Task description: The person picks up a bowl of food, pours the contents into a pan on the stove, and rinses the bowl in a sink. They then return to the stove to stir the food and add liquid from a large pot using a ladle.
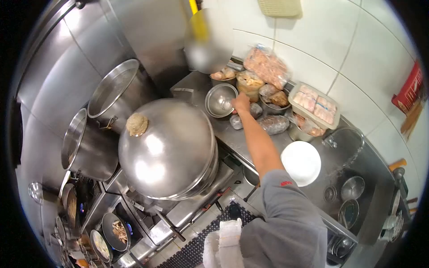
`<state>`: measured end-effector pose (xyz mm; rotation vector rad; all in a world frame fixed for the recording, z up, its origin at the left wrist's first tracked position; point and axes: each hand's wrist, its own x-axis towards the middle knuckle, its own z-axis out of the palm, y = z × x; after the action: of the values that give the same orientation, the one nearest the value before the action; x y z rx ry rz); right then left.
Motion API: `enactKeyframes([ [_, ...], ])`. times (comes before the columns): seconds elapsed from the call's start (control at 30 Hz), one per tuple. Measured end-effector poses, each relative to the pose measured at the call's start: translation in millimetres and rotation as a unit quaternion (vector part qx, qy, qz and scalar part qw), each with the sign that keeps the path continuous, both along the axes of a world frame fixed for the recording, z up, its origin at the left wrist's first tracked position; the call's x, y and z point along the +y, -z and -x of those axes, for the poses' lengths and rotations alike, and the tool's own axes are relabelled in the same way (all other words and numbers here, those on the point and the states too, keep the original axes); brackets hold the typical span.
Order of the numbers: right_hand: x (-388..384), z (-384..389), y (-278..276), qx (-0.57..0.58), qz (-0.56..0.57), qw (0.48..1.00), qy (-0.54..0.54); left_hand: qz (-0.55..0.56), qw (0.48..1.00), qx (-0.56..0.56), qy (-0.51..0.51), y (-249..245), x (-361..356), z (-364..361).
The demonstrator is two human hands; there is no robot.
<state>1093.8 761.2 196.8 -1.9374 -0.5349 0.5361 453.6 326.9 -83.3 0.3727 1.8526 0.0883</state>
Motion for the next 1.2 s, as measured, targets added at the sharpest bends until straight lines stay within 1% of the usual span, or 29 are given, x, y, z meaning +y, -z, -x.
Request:
enactKeyframes([
  [0.1,-48,-21,-9,-0.010,-0.119,0.993,0.020,-0.008,1.000,-0.008,0.027,1,11,-2],
  [0.13,-77,-26,-19,-0.020,-0.151,0.988,0.036,-0.016,0.999,-0.012,0.039,0,16,-1],
  [0.17,-106,-42,-12,0.006,-0.228,0.974,0.014,-0.023,0.998,-0.018,0.050,0,23,0],
  [0.2,-148,-44,-28,-0.035,-0.207,0.977,0.039,-0.032,0.998,-0.024,0.056,0,31,-1],
  [0.23,-192,-42,-44,-0.025,-0.268,0.963,0.034,-0.046,0.996,-0.034,0.064,1,41,-2],
  [0.27,-235,-41,-60,-0.148,-0.232,0.957,0.088,-0.064,0.994,-0.044,0.081,2,50,-5],
  [0.3,-277,-46,-61,-0.186,-0.230,0.950,0.103,-0.087,0.988,-0.056,0.114,2,60,-7],
  [0.33,-318,-50,-64,-0.226,-0.226,0.940,0.123,-0.138,0.967,-0.075,0.200,1,71,-10],
  [0.37,-354,-43,-75,-0.370,-0.288,0.874,0.128,-0.196,0.935,-0.088,0.282,2,82,-13],
  [0.4,-397,-43,-75,-0.455,-0.251,0.845,0.123,-0.257,0.896,-0.095,0.350,2,93,-17],
  [0.43,-440,-43,-74,-0.537,-0.209,0.810,0.114,-0.205,0.941,-0.088,0.255,-1,102,-37],
  [0.47,-480,-42,-66,-0.536,-0.168,0.815,0.143,-0.153,0.974,-0.075,0.151,-17,107,-64],
  [0.53,-545,-35,-32,-0.526,-0.106,0.823,0.187,-0.148,0.967,-0.086,0.190,-19,107,-85],
  [0.57,-569,-30,-8,-0.428,-0.085,0.863,0.253,-0.150,0.964,-0.089,0.202,-22,105,-93],
  [0.6,-589,-28,21,-0.323,-0.068,0.890,0.314,-0.155,0.958,-0.088,0.223,-28,100,-105],
  [0.63,-605,-32,48,-0.186,-0.085,0.920,0.335,-0.152,0.955,-0.078,0.243,-28,93,-113],
  [0.67,-620,-37,75,-0.048,-0.101,0.930,0.350,-0.149,0.951,-0.069,0.262,-26,85,-124],
  [0.7,-634,-52,116,-0.009,-0.103,0.934,0.343,-0.143,0.947,-0.060,0.280,-25,76,-133],
  [0.73,-640,-62,140,0.093,-0.114,0.921,0.360,-0.132,0.941,-0.073,0.302,-26,66,-137],
  [0.77,-640,-67,143,0.153,-0.080,0.920,0.351,-0.124,0.939,-0.077,0.311,-23,57,-135],
  [0.83,-638,-79,160,0.210,-0.105,0.914,0.330,-0.115,0.935,-0.090,0.323,-11,44,-134],
  [0.9,-636,-72,137,0.243,-0.117,0.912,0.308,-0.107,0.944,-0.075,0.303,-17,27,-129],
  [0.93,-633,-72,126,0.257,-0.124,0.912,0.295,-0.105,0.948,-0.062,0.295,-20,18,-127],
  [0.97,-632,-76,127,0.268,-0.135,0.911,0.282,-0.104,0.951,-0.050,0.287,-21,13,-126],
  [1.0,-632,-81,127,0.278,-0.147,0.910,0.269,-0.087,0.956,-0.072,0.270,-25,8,-122],
  [1.03,-633,-84,125,0.288,-0.157,0.909,0.259,-0.066,0.949,-0.073,0.299,-14,2,-108],
  [1.13,-606,-95,89,0.122,-0.085,0.961,0.231,-0.044,0.950,-0.028,0.309,-10,-17,-91],
  [1.17,-597,-105,92,-0.040,-0.070,0.960,0.269,-0.041,0.950,-0.020,0.308,-8,-20,-89],
  [1.2,-589,-114,97,-0.200,-0.048,0.931,0.300,-0.040,0.951,-0.011,0.307,-8,-23,-88],
])
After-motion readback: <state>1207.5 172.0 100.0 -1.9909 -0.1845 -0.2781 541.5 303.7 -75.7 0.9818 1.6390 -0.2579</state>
